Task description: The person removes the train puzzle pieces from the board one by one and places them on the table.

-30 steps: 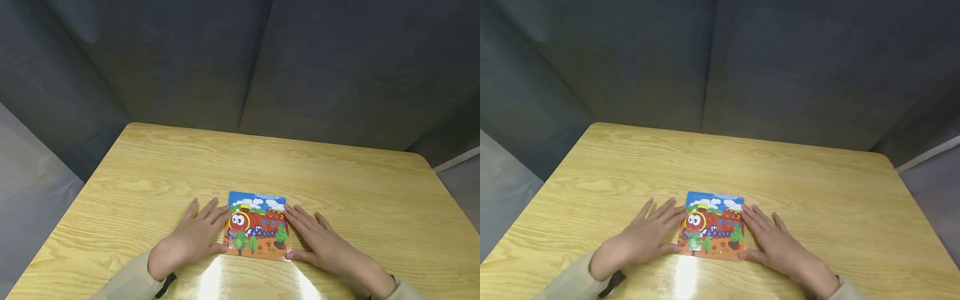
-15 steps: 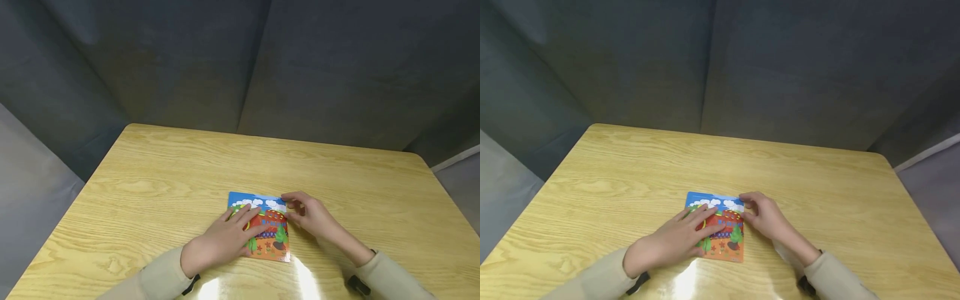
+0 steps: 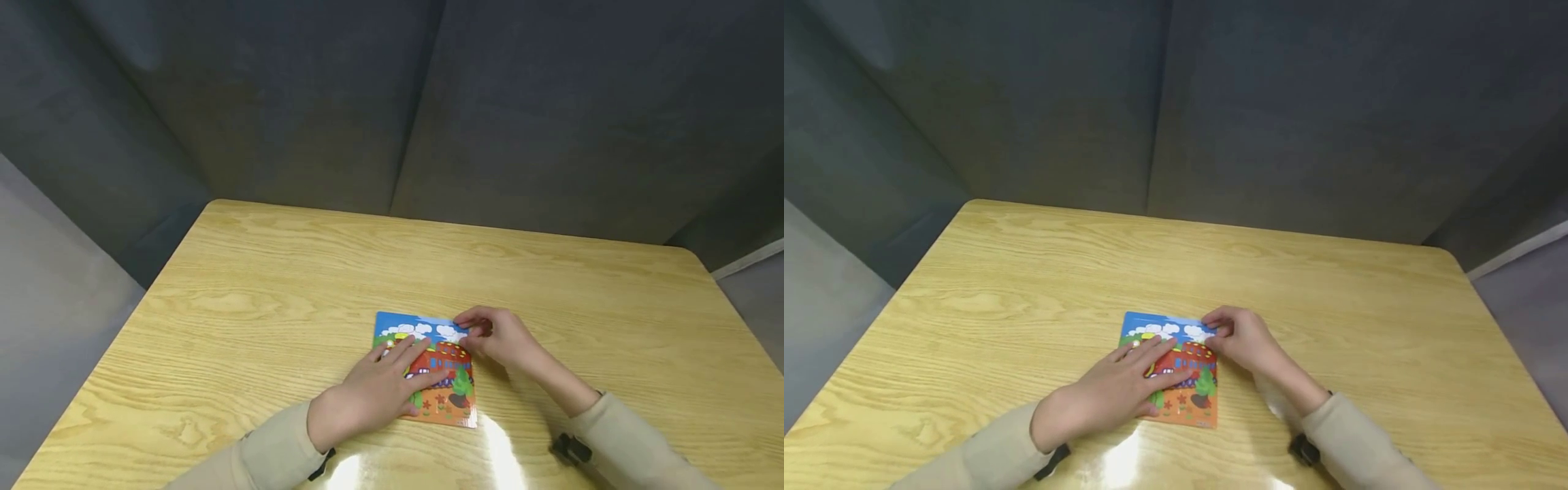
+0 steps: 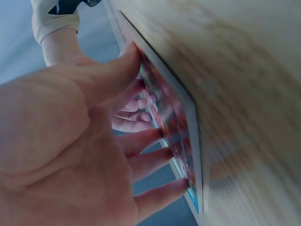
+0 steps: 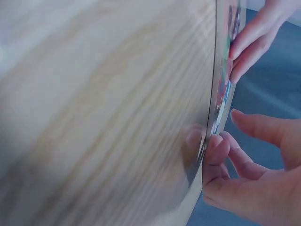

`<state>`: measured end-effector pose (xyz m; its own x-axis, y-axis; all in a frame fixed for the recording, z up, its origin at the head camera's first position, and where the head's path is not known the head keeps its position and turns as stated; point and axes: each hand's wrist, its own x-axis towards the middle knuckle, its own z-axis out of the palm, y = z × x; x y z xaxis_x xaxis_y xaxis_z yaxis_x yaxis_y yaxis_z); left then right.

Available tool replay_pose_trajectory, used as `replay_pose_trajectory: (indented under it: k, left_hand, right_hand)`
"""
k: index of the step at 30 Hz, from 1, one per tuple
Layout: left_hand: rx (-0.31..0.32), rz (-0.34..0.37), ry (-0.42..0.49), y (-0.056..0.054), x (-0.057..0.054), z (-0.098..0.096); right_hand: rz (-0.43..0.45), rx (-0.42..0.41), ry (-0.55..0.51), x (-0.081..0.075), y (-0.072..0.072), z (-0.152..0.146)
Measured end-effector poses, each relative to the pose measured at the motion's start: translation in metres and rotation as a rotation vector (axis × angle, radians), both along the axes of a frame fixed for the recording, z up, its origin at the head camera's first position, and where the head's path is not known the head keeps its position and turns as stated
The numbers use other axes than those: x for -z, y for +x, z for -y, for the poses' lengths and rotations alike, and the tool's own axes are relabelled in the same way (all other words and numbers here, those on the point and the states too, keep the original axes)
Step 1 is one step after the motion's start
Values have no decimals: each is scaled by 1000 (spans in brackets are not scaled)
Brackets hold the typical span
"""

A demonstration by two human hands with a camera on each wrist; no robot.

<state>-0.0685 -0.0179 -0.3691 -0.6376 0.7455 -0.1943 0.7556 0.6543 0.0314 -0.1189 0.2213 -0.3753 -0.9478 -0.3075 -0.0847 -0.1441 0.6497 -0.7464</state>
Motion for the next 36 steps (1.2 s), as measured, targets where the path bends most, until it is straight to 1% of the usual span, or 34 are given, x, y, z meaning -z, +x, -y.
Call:
replay_pose_trajectory:
  k: [2,4,10,17,20,24,27,30,33,36]
  left_hand:
    - [-2,5,0,-1,1,-1]
    - [0,2,0,0,1,-1]
    - [-3,17,4,0,0,-1]
    - [-18,28,-15,0,-2,0]
    - [-21,29,-18,0,-2,-1]
    - [-20,28,-15,-1,-2,-1]
    - [-16,25,-19,-1,-2,-2]
    - [-12,24,-24,-1,-1,-2]
    - [-11,27,-26,-2,-1,-1]
    - [-13,30,-31,-2,0,-2]
  right_hand:
    - [48,10,-18,0,-2,0]
    - [77,25,-27,0,-3,0]
    - [101,53,-41,-1,-5,2]
    - [152,56,-122,-4,-6,5]
    - [140,46,-113,-3,-6,6]
    - [54,-3,-59,-1,-6,5]
    - [-9,-43,-41,0,-5,4]
    - [-43,-70,-49,0,-4,3]
    - [-58,-91,-65,0,-3,3]
    - [-93,-109,-59,0,-1,3]
